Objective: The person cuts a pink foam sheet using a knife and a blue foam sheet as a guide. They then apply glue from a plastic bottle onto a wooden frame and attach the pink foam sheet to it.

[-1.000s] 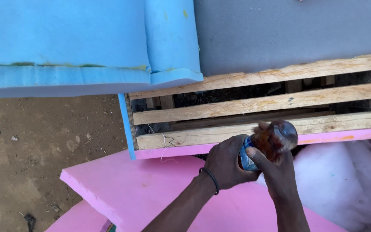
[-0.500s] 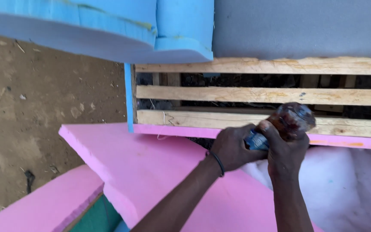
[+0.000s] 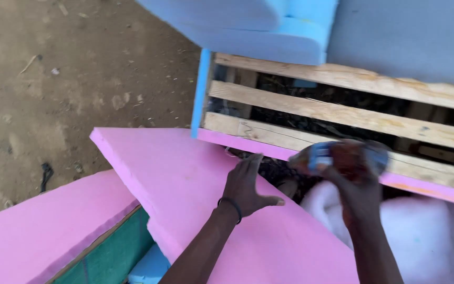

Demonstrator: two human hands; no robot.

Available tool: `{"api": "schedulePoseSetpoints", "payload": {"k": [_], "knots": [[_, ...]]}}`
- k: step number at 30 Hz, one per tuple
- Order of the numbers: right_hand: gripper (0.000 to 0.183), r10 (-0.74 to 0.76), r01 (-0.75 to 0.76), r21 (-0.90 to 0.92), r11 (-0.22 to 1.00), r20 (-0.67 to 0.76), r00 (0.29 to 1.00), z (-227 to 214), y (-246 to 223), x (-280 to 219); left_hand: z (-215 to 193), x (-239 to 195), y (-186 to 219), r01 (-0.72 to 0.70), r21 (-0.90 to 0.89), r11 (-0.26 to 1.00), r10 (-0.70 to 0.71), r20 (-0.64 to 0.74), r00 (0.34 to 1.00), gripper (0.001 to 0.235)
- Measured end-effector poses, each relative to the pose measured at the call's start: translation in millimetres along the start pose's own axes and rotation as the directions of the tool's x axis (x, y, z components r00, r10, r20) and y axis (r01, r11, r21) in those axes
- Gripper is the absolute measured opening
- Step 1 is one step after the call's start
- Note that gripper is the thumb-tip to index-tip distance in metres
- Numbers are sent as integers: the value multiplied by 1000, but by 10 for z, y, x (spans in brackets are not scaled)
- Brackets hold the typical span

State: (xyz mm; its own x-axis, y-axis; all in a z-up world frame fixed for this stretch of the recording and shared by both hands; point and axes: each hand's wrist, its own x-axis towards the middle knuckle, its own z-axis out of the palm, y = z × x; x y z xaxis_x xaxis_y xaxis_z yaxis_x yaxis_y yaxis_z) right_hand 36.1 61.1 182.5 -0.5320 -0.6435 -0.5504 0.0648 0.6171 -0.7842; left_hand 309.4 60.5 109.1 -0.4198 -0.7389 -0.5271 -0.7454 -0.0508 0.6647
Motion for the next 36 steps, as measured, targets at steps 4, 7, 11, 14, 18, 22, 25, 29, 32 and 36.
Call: {"api": "schedulePoseSetpoints", "payload": {"k": [4, 7, 11, 14, 18, 22, 25, 29, 32, 36], "knots": [[84, -98, 100, 239, 966, -19, 995, 423, 100, -285, 246, -317, -1110, 97, -75, 992, -106, -131, 986, 119], [75, -59, 50, 112, 992, 84, 995, 813, 303, -341, 150, -300, -1466, 158, -123, 980, -186, -264, 946, 89], [58, -167, 107, 229, 967, 262, 951, 1457, 223, -433, -35, -39, -1723, 102, -145, 984, -167, -573, 802, 82], [49, -260, 206, 215, 955, 263, 929, 2010, -30, -136, 21, 455, -2000, 68, -238, 969, -222, -716, 661, 84], [56, -374, 277, 327, 904, 286, 882, 2698, -132, 547, -121, 815, -2144, 133, -685, 717, -585, -486, 650, 78], [47, -585, 524, 260, 811, 361, 727, 3343, -387, 982, -112, 843, -2175, 166, -765, 622, -654, -391, 648, 70], [38, -765, 782, 217, 585, 467, 443, 3628, -470, 1164, -128, 678, -2185, 145, -823, 550, -649, -312, 693, 71], [44, -711, 635, 355, 686, 511, 483, 3850, -592, 1310, -135, 646, -2281, 82, -827, 557, -559, -300, 773, 73], [39, -718, 710, 286, 643, 548, 430, 3919, -640, 1328, -87, 648, -2313, 61, -823, 565, -527, -303, 794, 75], [45, -724, 936, -74, 345, 614, 316, 3918, -758, 1423, -94, 676, -2307, 62, -824, 563, -525, -299, 797, 72]]}}
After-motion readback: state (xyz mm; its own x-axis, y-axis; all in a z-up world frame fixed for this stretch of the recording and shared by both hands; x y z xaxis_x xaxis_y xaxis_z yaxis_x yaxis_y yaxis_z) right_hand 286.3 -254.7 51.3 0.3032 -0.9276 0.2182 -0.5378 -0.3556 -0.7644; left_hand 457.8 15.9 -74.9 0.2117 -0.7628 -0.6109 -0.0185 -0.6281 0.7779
